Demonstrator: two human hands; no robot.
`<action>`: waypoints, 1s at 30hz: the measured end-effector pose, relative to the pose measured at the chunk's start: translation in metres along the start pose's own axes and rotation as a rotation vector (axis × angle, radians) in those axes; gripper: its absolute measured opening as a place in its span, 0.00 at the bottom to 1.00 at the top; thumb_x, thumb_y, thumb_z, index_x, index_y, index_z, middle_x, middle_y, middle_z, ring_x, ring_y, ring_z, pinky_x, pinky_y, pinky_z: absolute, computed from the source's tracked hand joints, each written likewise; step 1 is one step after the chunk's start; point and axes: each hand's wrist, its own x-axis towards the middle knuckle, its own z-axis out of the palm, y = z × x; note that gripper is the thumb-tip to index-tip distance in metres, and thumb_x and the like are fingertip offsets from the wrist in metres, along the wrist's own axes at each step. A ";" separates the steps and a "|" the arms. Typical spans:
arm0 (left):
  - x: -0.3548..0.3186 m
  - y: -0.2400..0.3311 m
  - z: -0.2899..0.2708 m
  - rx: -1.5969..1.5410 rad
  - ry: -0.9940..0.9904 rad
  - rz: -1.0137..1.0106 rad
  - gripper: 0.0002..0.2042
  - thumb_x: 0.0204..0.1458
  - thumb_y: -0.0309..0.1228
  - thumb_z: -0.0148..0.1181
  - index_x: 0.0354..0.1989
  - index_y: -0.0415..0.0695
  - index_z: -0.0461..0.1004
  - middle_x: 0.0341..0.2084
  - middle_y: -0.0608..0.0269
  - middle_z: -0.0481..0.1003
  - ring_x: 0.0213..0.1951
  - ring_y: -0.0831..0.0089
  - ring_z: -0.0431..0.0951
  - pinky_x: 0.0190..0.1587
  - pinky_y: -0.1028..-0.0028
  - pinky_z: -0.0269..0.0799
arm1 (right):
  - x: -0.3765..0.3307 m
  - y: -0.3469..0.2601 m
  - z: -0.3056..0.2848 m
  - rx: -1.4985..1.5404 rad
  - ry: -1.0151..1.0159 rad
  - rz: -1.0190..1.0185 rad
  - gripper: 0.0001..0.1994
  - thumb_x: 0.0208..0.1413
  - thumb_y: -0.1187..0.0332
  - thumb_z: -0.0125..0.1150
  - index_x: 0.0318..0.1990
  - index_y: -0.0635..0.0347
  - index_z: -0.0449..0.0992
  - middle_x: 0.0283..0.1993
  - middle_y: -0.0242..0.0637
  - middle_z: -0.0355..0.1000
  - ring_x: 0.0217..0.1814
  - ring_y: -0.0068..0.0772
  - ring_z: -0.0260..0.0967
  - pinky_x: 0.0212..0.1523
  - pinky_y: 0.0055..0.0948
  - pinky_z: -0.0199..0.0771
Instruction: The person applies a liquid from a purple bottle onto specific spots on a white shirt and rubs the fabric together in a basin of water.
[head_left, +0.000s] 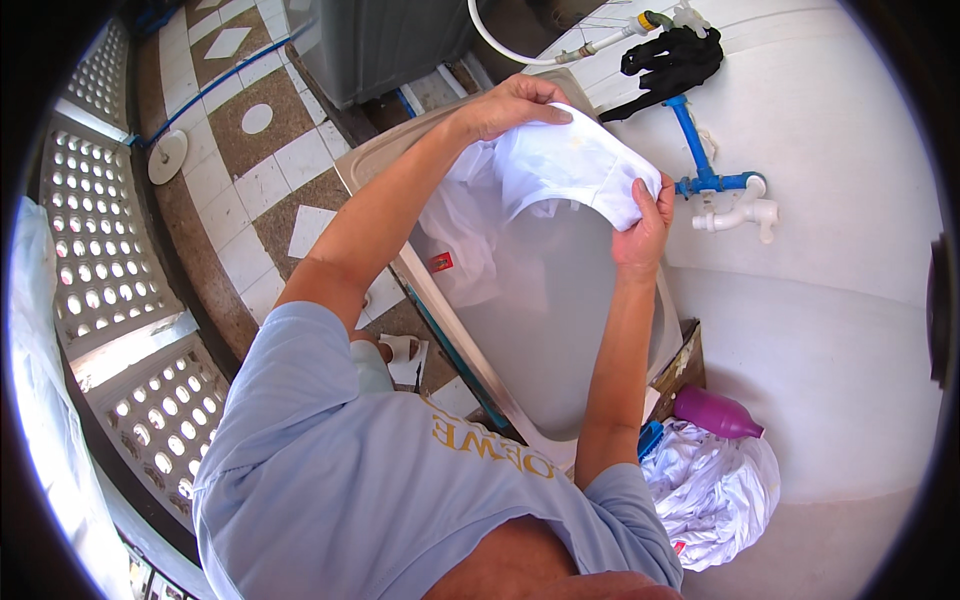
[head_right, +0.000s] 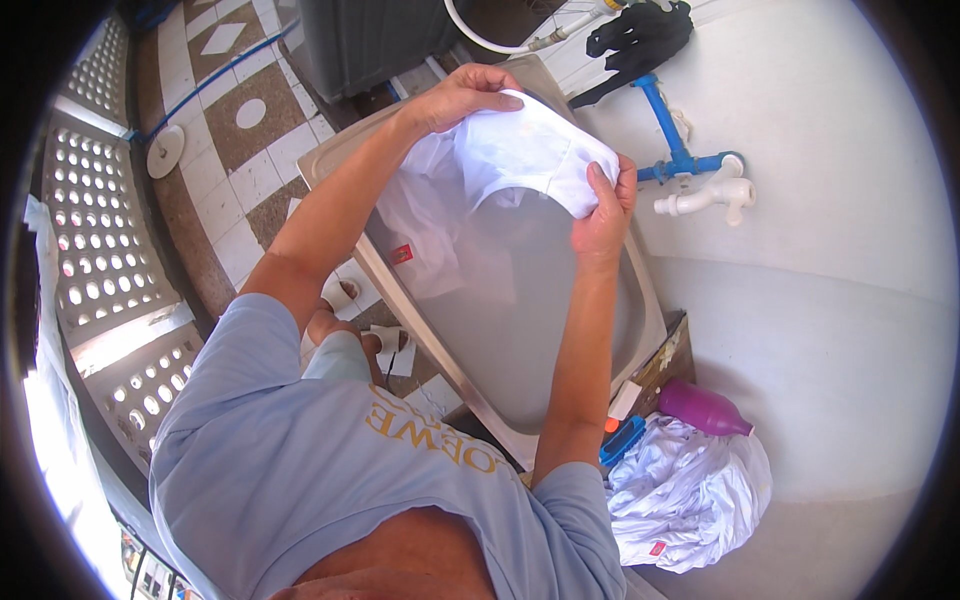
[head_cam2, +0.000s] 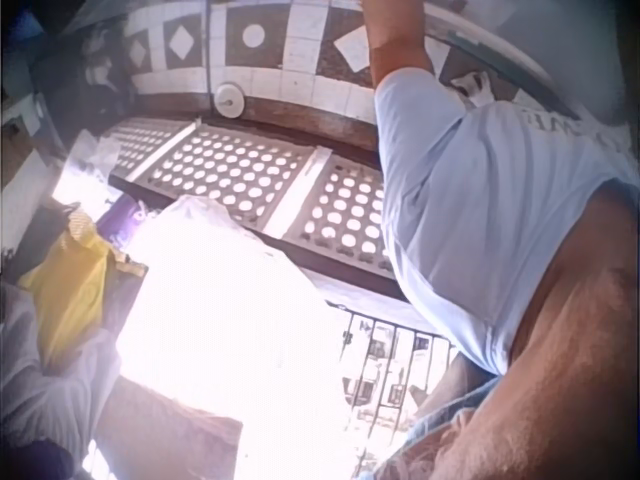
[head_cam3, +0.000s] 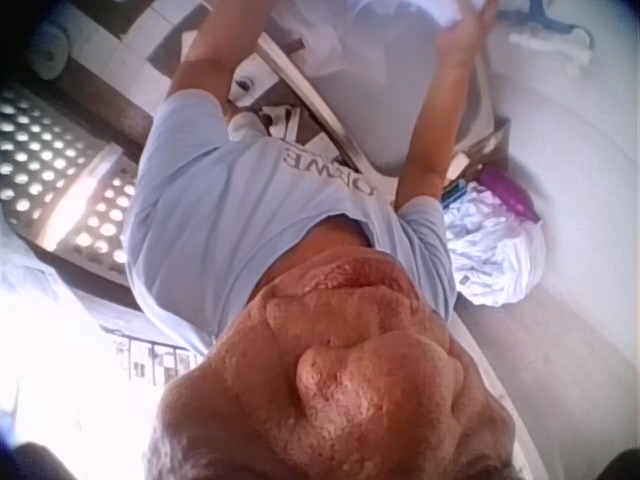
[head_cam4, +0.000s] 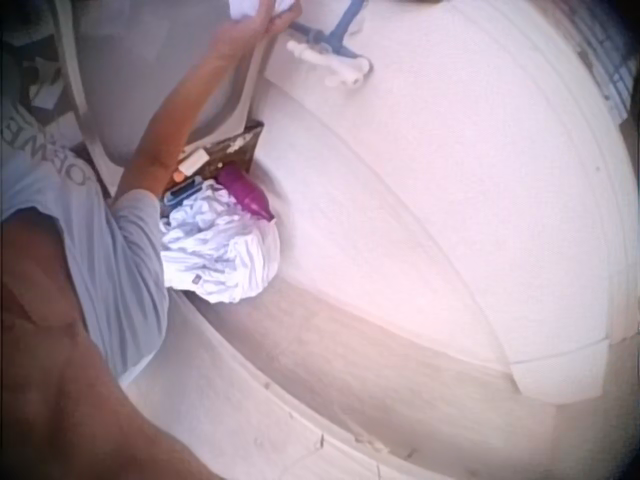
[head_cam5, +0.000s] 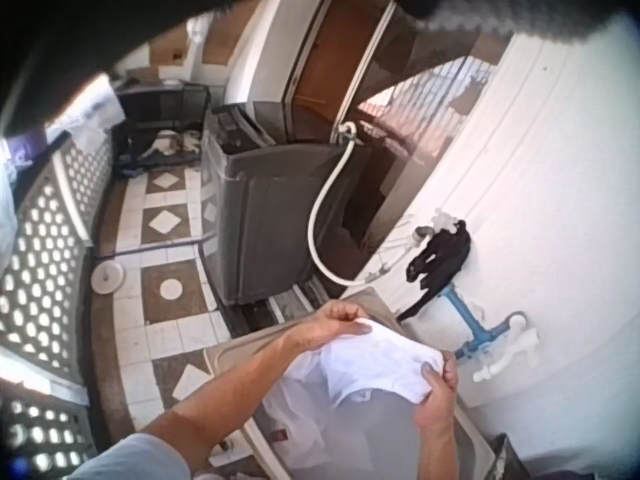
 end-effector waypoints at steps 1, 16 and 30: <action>0.000 0.001 0.001 0.017 0.004 -0.003 0.05 0.51 0.26 0.62 0.35 0.41 0.79 0.28 0.69 0.78 0.31 0.83 0.76 0.36 0.82 0.72 | 0.001 0.001 -0.004 0.010 0.007 0.002 0.12 0.53 0.76 0.57 0.45 0.62 0.67 0.42 0.37 0.70 0.47 0.28 0.68 0.50 0.29 0.68; -0.002 0.006 0.003 0.100 -0.060 -0.055 0.09 0.53 0.33 0.62 0.39 0.43 0.79 0.30 0.71 0.78 0.31 0.85 0.76 0.37 0.83 0.71 | 0.009 -0.004 -0.017 0.060 0.018 0.073 0.12 0.57 0.71 0.54 0.48 0.60 0.65 0.48 0.39 0.69 0.52 0.37 0.68 0.55 0.39 0.68; 0.002 -0.001 -0.003 0.315 -0.145 -0.059 0.08 0.58 0.37 0.57 0.36 0.45 0.73 0.27 0.75 0.74 0.31 0.86 0.70 0.35 0.81 0.66 | 0.009 -0.028 -0.027 0.037 0.006 0.061 0.12 0.58 0.71 0.52 0.49 0.58 0.64 0.48 0.38 0.68 0.54 0.38 0.67 0.56 0.40 0.66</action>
